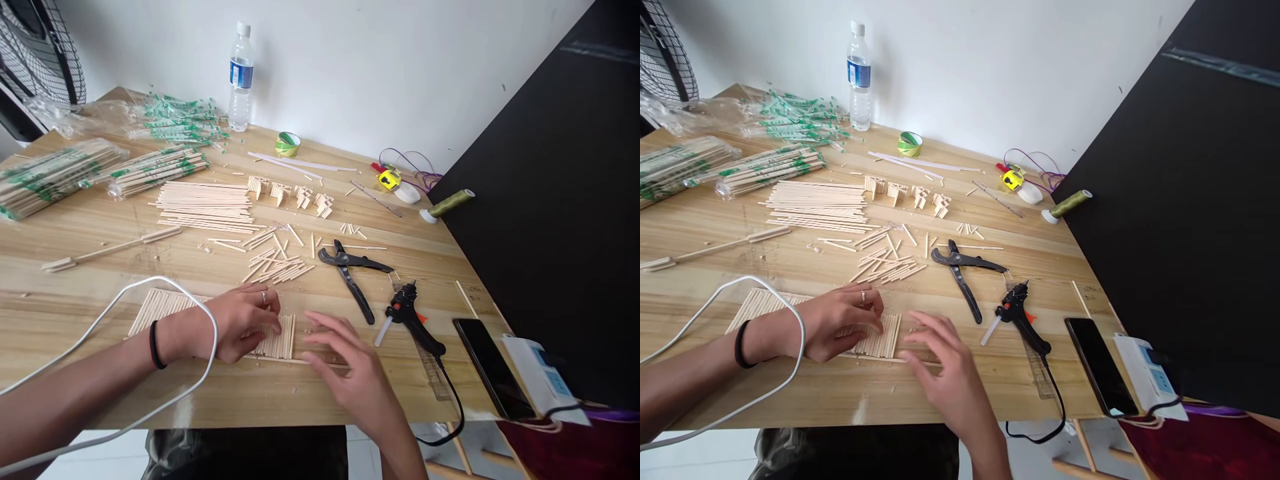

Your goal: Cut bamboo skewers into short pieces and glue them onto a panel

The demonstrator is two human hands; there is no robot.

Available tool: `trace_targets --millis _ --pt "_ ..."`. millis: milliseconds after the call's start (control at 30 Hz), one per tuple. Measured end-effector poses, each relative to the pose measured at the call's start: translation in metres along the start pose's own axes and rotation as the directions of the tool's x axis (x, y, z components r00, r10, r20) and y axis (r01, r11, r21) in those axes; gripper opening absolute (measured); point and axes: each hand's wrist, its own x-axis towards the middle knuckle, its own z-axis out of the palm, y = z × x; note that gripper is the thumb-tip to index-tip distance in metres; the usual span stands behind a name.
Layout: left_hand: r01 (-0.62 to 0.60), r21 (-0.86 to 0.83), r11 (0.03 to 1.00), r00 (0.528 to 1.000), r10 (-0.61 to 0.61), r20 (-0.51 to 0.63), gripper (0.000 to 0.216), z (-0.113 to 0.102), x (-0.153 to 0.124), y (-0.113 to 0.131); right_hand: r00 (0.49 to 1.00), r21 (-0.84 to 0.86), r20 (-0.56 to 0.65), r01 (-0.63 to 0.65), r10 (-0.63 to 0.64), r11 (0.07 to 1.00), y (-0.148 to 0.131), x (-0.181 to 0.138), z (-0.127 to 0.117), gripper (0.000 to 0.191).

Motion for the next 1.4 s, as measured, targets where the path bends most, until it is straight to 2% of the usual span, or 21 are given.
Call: trace_targets --millis 67,133,200,233,300,400,500,633,767,833,900,1000,1200,1400 --pt "-0.004 -0.008 1.000 1.000 0.004 0.002 0.025 0.000 0.000 0.000 0.978 -0.022 -0.208 -0.024 0.019 0.999 0.014 -0.003 -0.013 0.013" --pt "-0.007 -0.007 1.000 1.000 0.007 -0.002 0.027 0.001 0.000 -0.001 0.898 -0.129 -0.437 -0.124 0.055 0.984 0.038 -0.007 -0.029 0.018" --pt "-0.006 -0.005 1.000 1.000 0.006 -0.014 0.029 0.002 0.000 -0.002 0.814 -0.272 -0.573 -0.303 0.100 0.913 0.067 -0.010 -0.047 0.029" --pt "-0.004 -0.005 1.000 1.000 0.004 -0.020 0.030 0.003 -0.001 -0.003 0.803 -0.345 -0.580 -0.394 0.136 0.852 0.081 -0.012 -0.056 0.038" --pt "-0.003 -0.005 1.000 1.000 0.002 -0.026 0.030 0.004 -0.001 -0.004 0.801 -0.373 -0.566 -0.458 0.193 0.807 0.106 -0.014 -0.072 0.048" --pt "-0.013 0.001 1.000 1.000 0.013 -0.017 0.026 0.003 -0.001 -0.004 0.829 -0.401 -0.491 -0.487 0.266 0.776 0.128 -0.014 -0.089 0.051" --pt "-0.025 0.011 1.000 1.000 0.025 -0.008 0.025 0.002 -0.001 -0.004 0.822 -0.413 -0.467 -0.530 0.327 0.741 0.138 -0.010 -0.098 0.046" --pt "-0.023 0.009 1.000 1.000 0.023 -0.014 0.028 0.001 -0.001 -0.003 0.790 -0.402 -0.467 -0.589 0.396 0.701 0.139 -0.003 -0.104 0.039" --pt "-0.005 0.001 1.000 1.000 0.005 -0.002 0.029 0.000 -0.001 -0.001 0.745 -0.386 -0.525 -0.639 0.412 0.665 0.124 0.000 -0.106 0.047" --pt "-0.008 0.016 1.000 1.000 0.008 0.006 0.040 -0.001 -0.001 0.002 0.723 -0.378 -0.557 -0.658 0.408 0.651 0.112 -0.003 -0.106 0.048" --pt "-0.019 0.046 0.999 1.000 0.018 0.018 0.057 -0.002 0.001 0.006 0.717 -0.371 -0.566 -0.662 0.406 0.651 0.098 -0.007 -0.105 0.041" --pt "-0.054 0.095 0.994 0.997 0.049 0.057 0.068 -0.001 0.003 0.012 0.741 -0.360 -0.541 -0.631 0.397 0.687 0.078 -0.015 -0.100 0.040" --pt "-0.058 0.100 0.993 0.990 0.044 0.136 0.073 0.005 0.006 0.015 0.864 -0.192 -0.271 -0.481 0.425 0.855 0.048 -0.027 -0.088 0.046" --pt "-0.050 0.067 0.997 0.992 0.042 0.115 0.071 0.008 0.005 0.009 0.972 -0.115 -0.016 -0.235 0.235 0.965 0.021 -0.028 -0.082 0.041"
